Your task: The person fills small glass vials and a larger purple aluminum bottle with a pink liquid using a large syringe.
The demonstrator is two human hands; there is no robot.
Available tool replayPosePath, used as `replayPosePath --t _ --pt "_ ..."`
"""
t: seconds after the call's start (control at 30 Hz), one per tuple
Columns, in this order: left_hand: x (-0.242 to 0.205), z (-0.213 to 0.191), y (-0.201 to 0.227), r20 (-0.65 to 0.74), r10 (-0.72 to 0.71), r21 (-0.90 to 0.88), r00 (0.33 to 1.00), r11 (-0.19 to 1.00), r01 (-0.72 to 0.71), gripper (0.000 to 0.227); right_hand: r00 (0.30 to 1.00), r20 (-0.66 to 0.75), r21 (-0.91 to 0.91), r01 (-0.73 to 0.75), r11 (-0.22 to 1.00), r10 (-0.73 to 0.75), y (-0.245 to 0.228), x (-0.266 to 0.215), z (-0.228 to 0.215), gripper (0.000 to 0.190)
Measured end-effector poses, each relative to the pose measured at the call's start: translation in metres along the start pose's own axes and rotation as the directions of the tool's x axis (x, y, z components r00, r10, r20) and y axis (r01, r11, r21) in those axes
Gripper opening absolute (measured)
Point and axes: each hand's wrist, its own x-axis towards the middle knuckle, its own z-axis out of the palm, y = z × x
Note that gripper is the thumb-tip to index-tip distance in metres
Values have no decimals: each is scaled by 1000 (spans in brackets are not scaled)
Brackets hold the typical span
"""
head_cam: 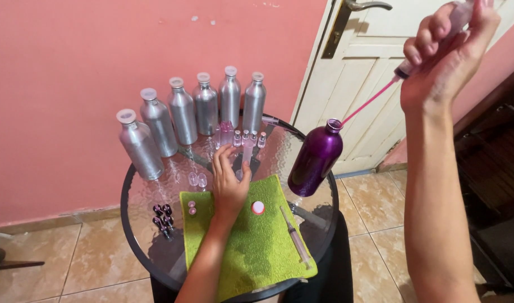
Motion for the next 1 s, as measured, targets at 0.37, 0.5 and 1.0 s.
replayPosePath --t 0.37,0.5,1.0 --pt "0 3 -4 20 -55 29 998 998 54 37 995 51 67 -89 994 86 -15 2 18 58" --pt "-2 6 -8 24 -67 67 997 996 65 38 988 25 104 -155 982 153 -19 8 13 63" --pt "0 0 3 27 -56 85 998 995 53 32 989 38 -77 -142 987 146 -20 -2 20 27"
